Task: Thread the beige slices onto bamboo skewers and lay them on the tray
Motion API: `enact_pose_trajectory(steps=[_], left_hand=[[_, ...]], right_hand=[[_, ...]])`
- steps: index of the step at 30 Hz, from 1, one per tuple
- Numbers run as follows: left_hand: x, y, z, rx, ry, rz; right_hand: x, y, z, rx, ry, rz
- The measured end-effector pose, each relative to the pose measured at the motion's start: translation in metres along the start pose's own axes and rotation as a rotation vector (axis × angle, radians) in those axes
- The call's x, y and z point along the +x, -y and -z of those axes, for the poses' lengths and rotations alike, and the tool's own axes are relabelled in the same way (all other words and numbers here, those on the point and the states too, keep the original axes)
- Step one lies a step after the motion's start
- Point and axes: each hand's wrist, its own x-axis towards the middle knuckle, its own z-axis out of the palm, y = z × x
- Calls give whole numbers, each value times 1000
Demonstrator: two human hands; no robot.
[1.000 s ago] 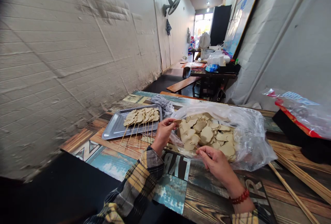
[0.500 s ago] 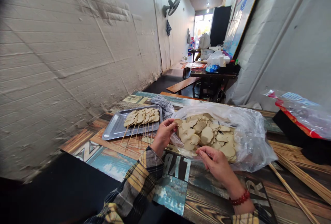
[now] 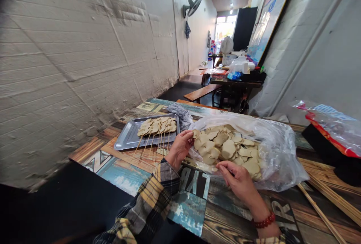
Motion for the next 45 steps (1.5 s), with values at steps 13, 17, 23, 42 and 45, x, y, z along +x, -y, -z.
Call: enact_pose_trajectory(steps=[13,17,23,42,45], left_hand=[[-5,1,-4,46,9,3],[-6,3,-6,107,-12,-94],[-9,1,-7,151,0,-112],[-8,3,-6,140,40,-74],[-8,1,-8,62,65,-47]], right_hand=[[1,-1,-1,-21,-17,11],[2,-2,-2,-23,-11,15],[2,-3,-3,-8,-4,8],[2,7,-10,175,-9,-37],[2,10,-11,235,-3,-72]])
